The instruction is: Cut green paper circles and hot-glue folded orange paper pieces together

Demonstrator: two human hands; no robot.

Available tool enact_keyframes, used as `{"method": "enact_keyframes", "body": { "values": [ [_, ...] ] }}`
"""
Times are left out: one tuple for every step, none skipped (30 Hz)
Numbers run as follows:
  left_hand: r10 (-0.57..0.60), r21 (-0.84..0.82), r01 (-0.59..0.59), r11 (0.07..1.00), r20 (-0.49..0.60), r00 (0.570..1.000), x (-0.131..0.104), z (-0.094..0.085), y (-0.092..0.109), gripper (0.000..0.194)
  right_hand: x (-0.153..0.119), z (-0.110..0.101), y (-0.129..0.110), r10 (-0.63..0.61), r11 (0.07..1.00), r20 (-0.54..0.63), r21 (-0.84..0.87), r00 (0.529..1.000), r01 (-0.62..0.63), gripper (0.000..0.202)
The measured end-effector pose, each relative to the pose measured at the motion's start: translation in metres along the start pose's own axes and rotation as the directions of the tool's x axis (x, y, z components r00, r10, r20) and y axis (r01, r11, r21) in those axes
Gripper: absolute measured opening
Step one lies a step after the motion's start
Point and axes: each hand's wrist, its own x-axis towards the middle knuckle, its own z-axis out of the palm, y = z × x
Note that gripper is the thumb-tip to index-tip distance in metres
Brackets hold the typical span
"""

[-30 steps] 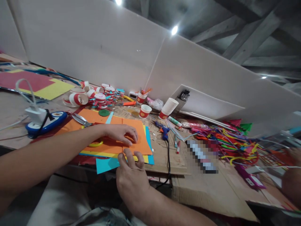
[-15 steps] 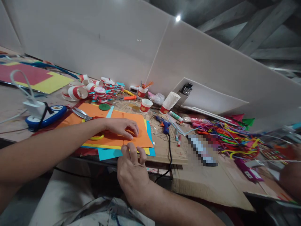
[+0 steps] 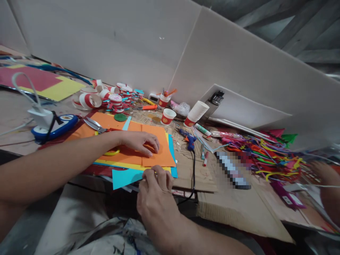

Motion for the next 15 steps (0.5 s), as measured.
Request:
{"method": "enact_keyframes", "body": {
  "values": [
    [0.0, -0.003, 0.0, 1.0, -0.002, 1.0, 0.0, 0.0, 0.001, 0.027, -0.002, -0.002, 0.002, 0.021, 1.0, -0.012, 0.006, 1.0, -0.02, 0.01],
    [-0.001, -0.005, 0.001, 1.0, -0.006, 1.0, 0.0, 0.0, 0.001, 0.027, -0.004, -0.004, 0.006, 0.032, 0.999, -0.012, 0.018, 0.999, -0.032, 0.008],
    [-0.002, -0.005, 0.002, 1.0, -0.01, 1.0, 0.0, 0.001, 0.001, 0.027, -0.006, -0.008, 0.012, 0.033, 0.999, -0.003, 0.029, 0.999, -0.033, 0.006],
    [-0.004, -0.003, 0.004, 1.0, -0.011, 1.0, 0.0, 0.001, 0.002, 0.027, -0.008, -0.014, 0.019, 0.003, 0.999, 0.03, 0.052, 1.0, -0.005, 0.003],
    [-0.006, 0.001, 0.006, 1.0, -0.009, 1.0, 0.0, 0.001, 0.002, 0.028, -0.01, -0.021, 0.028, -0.045, 0.996, 0.066, 0.086, 0.997, 0.039, 0.004],
    [-0.008, 0.008, 0.008, 1.0, -0.005, 1.0, -0.001, 0.001, 0.002, 0.029, -0.011, -0.03, 0.039, -0.091, 0.991, 0.096, 0.104, 0.991, 0.081, 0.009],
    [-0.011, 0.016, 0.011, 1.0, 0.001, 1.0, -0.001, 0.001, 0.002, 0.03, -0.012, -0.04, 0.051, -0.104, 0.989, 0.101, 0.115, 0.989, 0.092, 0.012],
    [-0.014, 0.022, 0.014, 1.0, 0.008, 1.0, -0.001, 0.001, 0.002, 0.031, -0.014, -0.052, 0.065, -0.074, 0.99, 0.115, 0.128, 0.991, 0.059, 0.013],
    [-0.016, 0.026, 0.016, 1.0, 0.014, 1.0, -0.002, 0.001, 0.002, 0.032, -0.015, -0.063, 0.08, -0.037, 0.987, 0.182, 0.158, 0.983, 0.008, 0.012],
    [-0.017, 0.028, 0.016, 0.999, 0.018, 1.0, -0.002, 0.0, 0.002, 0.033, -0.017, -0.075, 0.096, 0.014, 0.982, 0.227, 0.181, 0.974, -0.056, 0.012],
    [-0.016, 0.028, 0.016, 0.999, 0.021, 1.0, -0.003, 0.0, 0.002, 0.035, -0.019, -0.086, 0.113, 0.064, 0.974, 0.24, 0.197, 0.969, -0.113, 0.012],
    [-0.016, 0.03, 0.015, 0.999, 0.023, 1.0, -0.003, 0.0, 0.002, 0.036, -0.021, -0.095, 0.131, 0.119, 0.959, 0.258, 0.221, 0.959, -0.179, 0.009],
    [-0.016, 0.033, 0.016, 0.999, 0.024, 1.0, -0.003, 0.001, 0.002, 0.037, -0.023, -0.102, 0.148, 0.18, 0.934, 0.231, 0.265, 0.956, -0.24, 0.007],
    [-0.017, 0.037, 0.016, 0.999, 0.022, 1.0, -0.004, 0.001, 0.002, 0.038, -0.024, -0.106, 0.165, 0.233, 0.9, 0.197, 0.326, 0.952, -0.288, 0.004],
    [-0.017, 0.04, 0.017, 0.999, 0.02, 1.0, -0.004, 0.001, 0.002, 0.039, -0.024, -0.106, 0.179, 0.283, 0.859, 0.17, 0.393, 0.944, -0.328, 0.006]
  ]
}}
